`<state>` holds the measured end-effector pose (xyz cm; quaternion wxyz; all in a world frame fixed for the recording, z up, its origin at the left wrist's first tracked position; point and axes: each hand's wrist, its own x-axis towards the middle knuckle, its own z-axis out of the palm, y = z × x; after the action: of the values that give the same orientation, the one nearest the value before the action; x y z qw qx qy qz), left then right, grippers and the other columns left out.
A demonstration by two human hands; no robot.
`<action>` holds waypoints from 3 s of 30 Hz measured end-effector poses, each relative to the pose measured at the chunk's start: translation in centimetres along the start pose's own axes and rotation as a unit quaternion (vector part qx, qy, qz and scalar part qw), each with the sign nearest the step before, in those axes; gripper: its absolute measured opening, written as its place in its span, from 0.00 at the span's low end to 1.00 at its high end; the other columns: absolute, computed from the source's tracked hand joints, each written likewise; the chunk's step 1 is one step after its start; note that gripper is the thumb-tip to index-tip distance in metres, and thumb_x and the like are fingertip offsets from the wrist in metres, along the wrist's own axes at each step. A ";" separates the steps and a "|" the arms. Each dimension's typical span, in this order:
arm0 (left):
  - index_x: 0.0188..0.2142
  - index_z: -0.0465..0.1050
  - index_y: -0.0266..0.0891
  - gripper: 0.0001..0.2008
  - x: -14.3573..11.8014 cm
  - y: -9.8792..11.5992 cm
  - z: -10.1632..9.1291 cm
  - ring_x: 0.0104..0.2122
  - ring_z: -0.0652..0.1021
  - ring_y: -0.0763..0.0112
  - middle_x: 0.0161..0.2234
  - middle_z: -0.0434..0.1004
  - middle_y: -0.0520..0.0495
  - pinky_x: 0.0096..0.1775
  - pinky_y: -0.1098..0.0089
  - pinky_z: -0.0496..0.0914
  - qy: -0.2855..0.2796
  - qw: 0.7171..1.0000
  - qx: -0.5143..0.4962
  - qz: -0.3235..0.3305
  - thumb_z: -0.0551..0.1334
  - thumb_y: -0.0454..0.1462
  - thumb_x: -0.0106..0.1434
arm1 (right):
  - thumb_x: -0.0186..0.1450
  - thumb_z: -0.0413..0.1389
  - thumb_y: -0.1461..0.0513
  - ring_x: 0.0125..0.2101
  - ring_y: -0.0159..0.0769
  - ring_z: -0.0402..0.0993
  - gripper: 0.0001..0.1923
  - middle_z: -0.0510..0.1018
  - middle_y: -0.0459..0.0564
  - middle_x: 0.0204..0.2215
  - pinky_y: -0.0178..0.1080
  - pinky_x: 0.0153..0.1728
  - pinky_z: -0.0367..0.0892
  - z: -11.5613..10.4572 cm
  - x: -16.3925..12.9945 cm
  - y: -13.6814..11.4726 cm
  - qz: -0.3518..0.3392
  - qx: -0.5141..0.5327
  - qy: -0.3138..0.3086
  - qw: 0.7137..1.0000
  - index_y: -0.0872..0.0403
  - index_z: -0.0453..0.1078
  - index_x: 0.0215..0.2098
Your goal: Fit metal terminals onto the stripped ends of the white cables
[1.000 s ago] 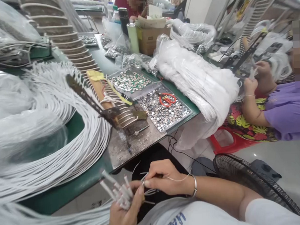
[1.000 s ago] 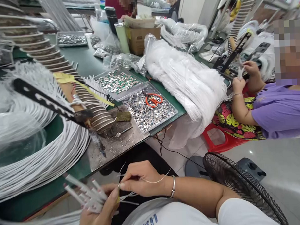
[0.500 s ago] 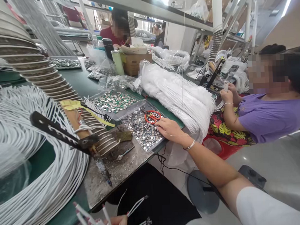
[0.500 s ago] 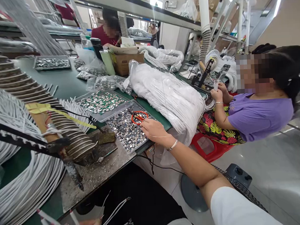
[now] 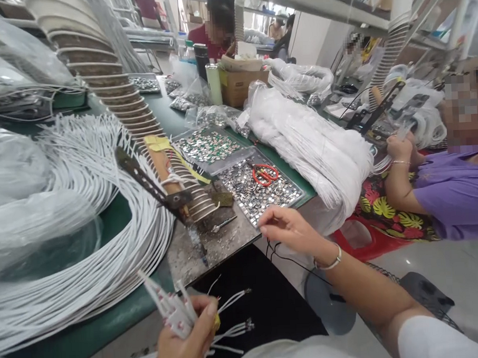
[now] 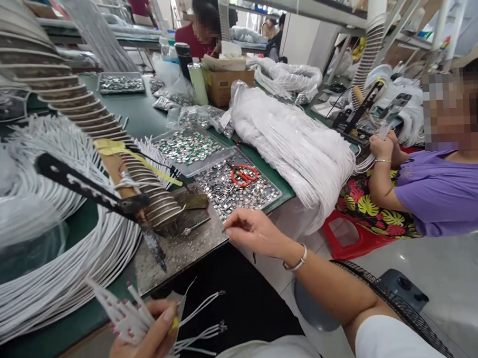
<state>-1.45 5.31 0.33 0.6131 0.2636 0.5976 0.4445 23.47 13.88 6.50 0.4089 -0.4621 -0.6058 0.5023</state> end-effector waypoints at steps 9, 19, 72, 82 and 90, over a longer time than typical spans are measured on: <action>0.26 0.74 0.35 0.14 -1.7 1.3 1.2 0.18 0.60 0.82 0.32 0.74 0.47 0.20 0.74 0.52 -0.054 0.998 0.010 0.045 0.70 0.45 0.51 | 0.64 0.57 0.66 0.26 0.26 0.65 0.02 0.71 0.44 0.26 0.29 0.27 0.63 7.9 -4.9 1.5 0.000 0.061 -0.070 0.996 0.57 0.71 0.36; 0.20 0.73 0.39 0.12 -2.2 0.7 1.3 0.30 0.75 0.62 0.31 0.78 0.42 0.30 0.66 0.68 0.008 0.989 0.080 0.123 0.68 0.45 0.48 | 0.64 0.58 0.67 0.28 0.27 0.67 0.03 0.72 0.45 0.28 0.29 0.30 0.63 8.9 -5.9 1.7 -0.072 0.000 -0.060 0.996 0.57 0.73 0.36; 0.24 0.71 0.37 0.09 1.8 2.3 2.3 0.30 0.76 0.67 0.35 0.79 0.45 0.33 0.68 0.69 0.063 0.976 -0.002 0.209 0.68 0.38 0.54 | 0.66 0.52 0.68 0.42 0.34 0.76 0.03 0.78 0.57 0.39 0.38 0.43 0.74 9.6 -2.5 1.5 -0.296 -0.144 0.087 0.940 0.54 0.64 0.35; 0.23 0.72 0.35 0.12 0.5 1.2 1.5 0.18 0.64 0.81 0.32 0.78 0.48 0.20 0.74 0.55 0.019 0.995 -0.035 0.094 0.71 0.40 0.50 | 0.68 0.52 0.69 0.41 0.34 0.76 0.03 0.79 0.57 0.38 0.36 0.41 0.76 9.1 -2.5 2.7 -0.355 -0.186 0.025 0.916 0.57 0.66 0.37; 0.22 0.70 0.34 0.14 -0.4 2.0 1.2 0.15 0.59 0.85 0.31 0.76 0.50 0.18 0.76 0.50 -0.045 0.997 -0.066 0.018 0.73 0.40 0.48 | 0.67 0.53 0.70 0.39 0.33 0.75 0.03 0.78 0.57 0.37 0.35 0.40 0.75 8.8 -2.9 3.2 -0.363 -0.172 -0.005 0.916 0.57 0.65 0.37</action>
<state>-0.71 6.12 2.45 0.6470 0.2530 0.5339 0.4820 16.18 9.21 1.85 0.4748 -0.2709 -0.8108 0.2094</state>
